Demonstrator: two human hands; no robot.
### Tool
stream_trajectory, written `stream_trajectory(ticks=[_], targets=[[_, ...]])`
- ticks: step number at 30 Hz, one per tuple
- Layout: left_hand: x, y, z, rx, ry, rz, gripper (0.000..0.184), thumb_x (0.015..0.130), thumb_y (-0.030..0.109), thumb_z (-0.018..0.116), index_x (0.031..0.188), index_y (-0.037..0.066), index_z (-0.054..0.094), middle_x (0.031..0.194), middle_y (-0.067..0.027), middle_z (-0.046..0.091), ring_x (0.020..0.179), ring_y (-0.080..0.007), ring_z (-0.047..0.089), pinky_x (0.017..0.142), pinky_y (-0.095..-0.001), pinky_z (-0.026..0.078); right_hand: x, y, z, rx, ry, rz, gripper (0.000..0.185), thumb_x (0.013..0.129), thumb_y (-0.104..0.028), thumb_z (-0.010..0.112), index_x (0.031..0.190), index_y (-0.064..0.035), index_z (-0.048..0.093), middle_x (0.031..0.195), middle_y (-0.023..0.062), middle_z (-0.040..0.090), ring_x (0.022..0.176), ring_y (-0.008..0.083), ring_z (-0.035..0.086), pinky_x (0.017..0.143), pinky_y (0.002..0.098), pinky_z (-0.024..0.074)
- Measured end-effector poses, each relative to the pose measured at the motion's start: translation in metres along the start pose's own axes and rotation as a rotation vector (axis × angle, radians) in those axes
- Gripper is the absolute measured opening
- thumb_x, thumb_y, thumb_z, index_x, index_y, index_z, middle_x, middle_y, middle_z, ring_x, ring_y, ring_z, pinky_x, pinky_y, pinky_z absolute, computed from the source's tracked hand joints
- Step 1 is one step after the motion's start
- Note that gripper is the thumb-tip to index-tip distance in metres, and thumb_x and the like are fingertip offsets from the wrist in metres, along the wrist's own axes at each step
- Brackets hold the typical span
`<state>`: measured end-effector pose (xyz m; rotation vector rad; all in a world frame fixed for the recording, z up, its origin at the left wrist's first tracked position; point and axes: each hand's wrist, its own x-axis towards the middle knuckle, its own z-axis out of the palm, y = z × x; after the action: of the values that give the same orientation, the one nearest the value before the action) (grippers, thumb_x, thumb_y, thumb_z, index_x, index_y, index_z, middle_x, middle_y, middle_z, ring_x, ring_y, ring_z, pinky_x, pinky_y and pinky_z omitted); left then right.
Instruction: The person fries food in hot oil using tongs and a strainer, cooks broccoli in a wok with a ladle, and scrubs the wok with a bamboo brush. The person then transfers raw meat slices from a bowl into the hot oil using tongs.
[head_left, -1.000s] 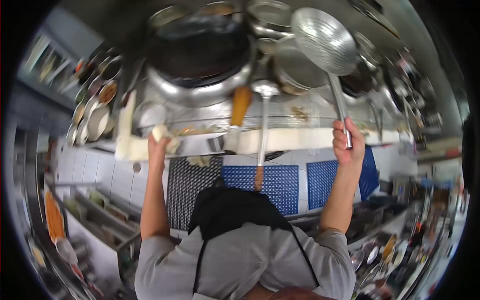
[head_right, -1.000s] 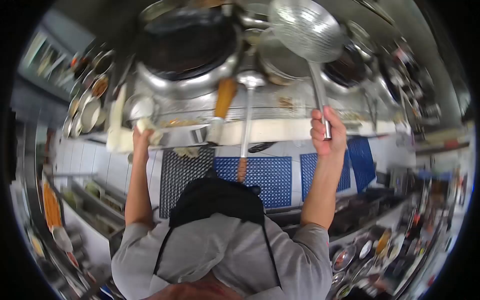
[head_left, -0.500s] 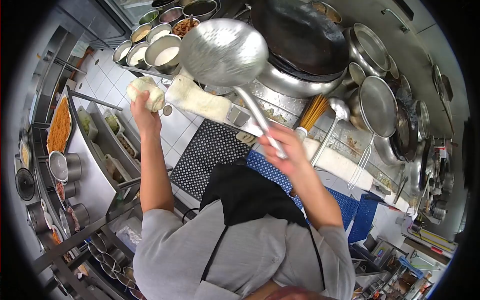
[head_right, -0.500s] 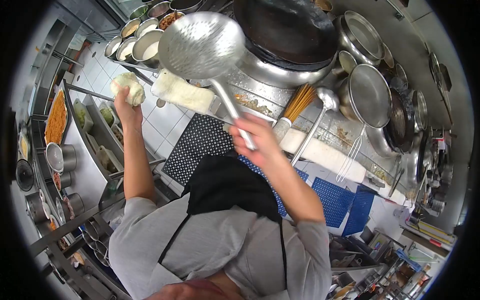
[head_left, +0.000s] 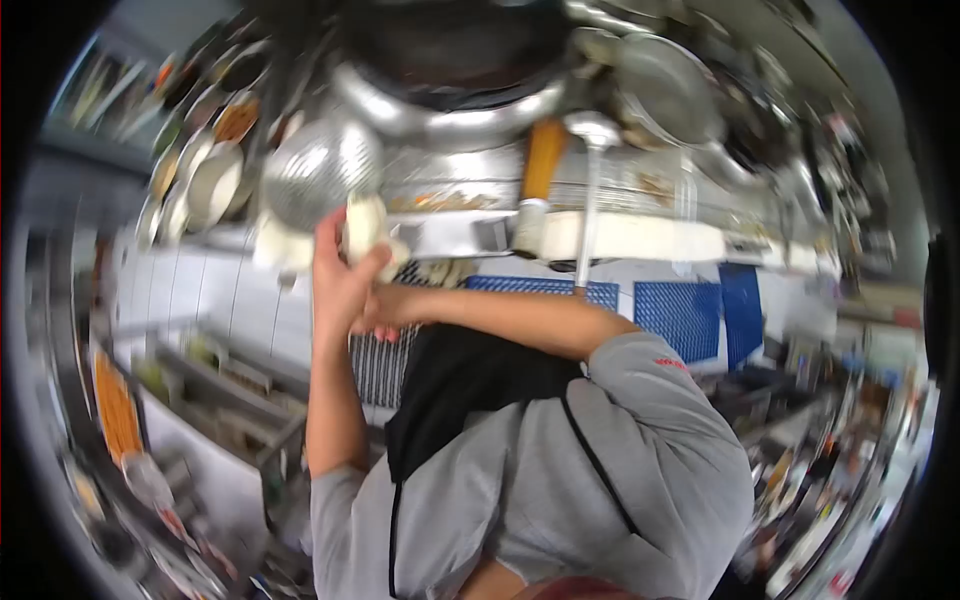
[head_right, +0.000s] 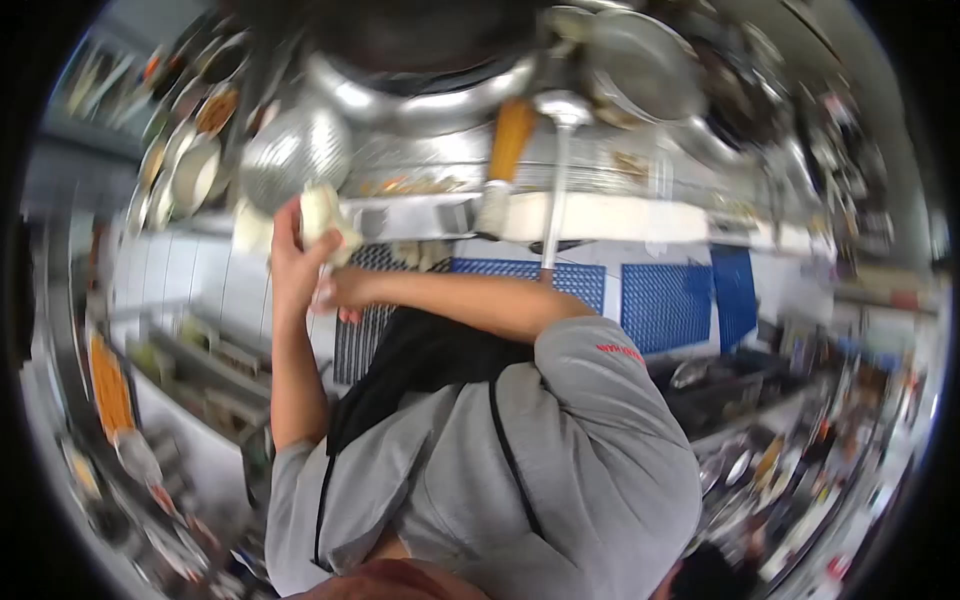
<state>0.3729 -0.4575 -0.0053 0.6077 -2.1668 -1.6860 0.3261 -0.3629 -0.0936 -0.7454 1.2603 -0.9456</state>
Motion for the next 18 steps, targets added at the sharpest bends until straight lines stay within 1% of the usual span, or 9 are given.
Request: stream_trajectory(ticks=[1, 2, 4, 5, 7, 8, 11, 14, 18], targets=[[0.007, -0.014, 0.017, 0.095, -0.052, 0.065, 0.058, 0.074, 0.014, 0.07, 0.125, -0.002, 0.047, 0.105, -0.0177, 0.062, 0.085, -0.0274, 0.064, 0.074, -0.0357, 0.052, -0.031, 0.002, -0.013, -0.104, 0.074, 0.023, 0.021, 0.087, -0.025, 0.066, 0.089, -0.0032, 0.066, 0.07, 0.0082, 0.063, 0.062, 0.0185, 0.062, 0.061, 0.0316, 0.0522], [0.015, -0.015, 0.037, 0.254, -0.089, 0.163, 0.059, 0.074, 0.016, 0.071, 0.125, -0.001, 0.047, 0.106, -0.0206, 0.061, 0.085, -0.031, 0.064, 0.073, -0.038, 0.052, -0.065, 0.008, -0.029, -0.533, 0.287, -0.345, 0.017, 0.085, -0.02, 0.066, 0.091, -0.0036, 0.068, 0.073, 0.0103, 0.066, 0.063, 0.022, 0.062, 0.063, 0.033, 0.0515], [0.02, -0.016, 0.065, 0.588, -0.107, 0.339, 0.062, 0.073, 0.02, 0.074, 0.125, -0.001, 0.046, 0.106, -0.0263, 0.06, 0.083, -0.0384, 0.065, 0.072, -0.0427, 0.053, -0.135, 0.024, -0.045, -0.425, 0.853, -0.377, 0.014, 0.084, -0.011, 0.064, 0.095, -0.0039, 0.067, 0.083, 0.0141, 0.067, 0.07, 0.0284, 0.064, 0.069, 0.0346, 0.0517], [0.024, -0.025, 0.075, 0.684, -0.179, 0.298, 0.064, 0.072, 0.022, 0.075, 0.125, 0.0, 0.046, 0.105, -0.0274, 0.06, 0.083, -0.0407, 0.064, 0.073, -0.0444, 0.053, -0.168, 0.037, -0.055, -0.364, 1.111, -0.385, 0.019, 0.083, -0.009, 0.063, 0.102, -0.0045, 0.066, 0.093, 0.0169, 0.064, 0.077, 0.0319, 0.064, 0.07, 0.0364, 0.052], [0.034, -0.043, 0.093, 0.883, -0.308, 0.224, 0.067, 0.071, 0.028, 0.076, 0.124, 0.0, 0.045, 0.104, -0.0297, 0.059, 0.084, -0.0454, 0.062, 0.074, -0.0479, 0.052, -0.229, 0.065, -0.067, -0.904, 1.474, -0.091, 0.032, 0.08, -0.008, 0.062, 0.11, 0.0025, 0.059, 0.095, 0.0216, 0.061, 0.082, 0.0391, 0.06, 0.077, 0.0442, 0.0513], [0.036, -0.044, 0.098, 0.977, -0.379, 0.189, 0.067, 0.071, 0.033, 0.077, 0.122, 0.001, 0.047, 0.1, -0.0268, 0.059, 0.09, -0.0452, 0.062, 0.077, -0.0505, 0.051, -0.246, 0.089, -0.064, -0.961, 1.492, 0.133, 0.045, 0.078, -0.009, 0.066, 0.118, 0.0045, 0.049, 0.092, 0.0208, 0.062, 0.083, 0.0372, 0.063, 0.075, 0.0435, 0.0519], [0.036, -0.04, 0.105, 1.026, -0.357, 0.289, 0.062, 0.073, 0.033, 0.075, 0.12, 0.001, 0.05, 0.103, -0.0255, 0.057, 0.101, -0.044, 0.057, 0.079, -0.0513, 0.049, -0.258, 0.142, -0.053, 0.022, 1.043, 0.433, 0.059, 0.076, -0.013, 0.071, 0.123, 0.0035, 0.04, 0.091, 0.0198, 0.063, 0.083, 0.035, 0.065, 0.073, 0.0423, 0.0527], [0.033, -0.019, 0.112, 1.072, -0.338, 0.299, 0.057, 0.074, 0.03, 0.075, 0.117, 0.0, 0.054, 0.107, -0.024, 0.055, 0.106, -0.0412, 0.052, 0.082, -0.0492, 0.048, -0.221, 0.147, -0.05, 0.094, 1.066, 0.24, 0.062, 0.075, -0.015, 0.073, 0.122, 0.0026, 0.036, 0.086, 0.0188, 0.065, 0.085, 0.034, 0.067, 0.072, 0.0417, 0.0532], [0.031, -0.005, 0.133, 0.797, -0.358, 0.655, 0.039, 0.074, 0.018, 0.073, 0.107, 0.001, 0.061, 0.107, -0.0195, 0.057, 0.102, -0.0383, 0.052, 0.09, -0.0469, 0.042, -0.172, 0.129, -0.057, -0.038, 0.995, 0.153, 0.051, 0.081, -0.019, 0.069, 0.118, 0.0047, 0.043, 0.089, 0.0217, 0.066, 0.084, 0.0344, 0.067, 0.073, 0.0439, 0.053]])
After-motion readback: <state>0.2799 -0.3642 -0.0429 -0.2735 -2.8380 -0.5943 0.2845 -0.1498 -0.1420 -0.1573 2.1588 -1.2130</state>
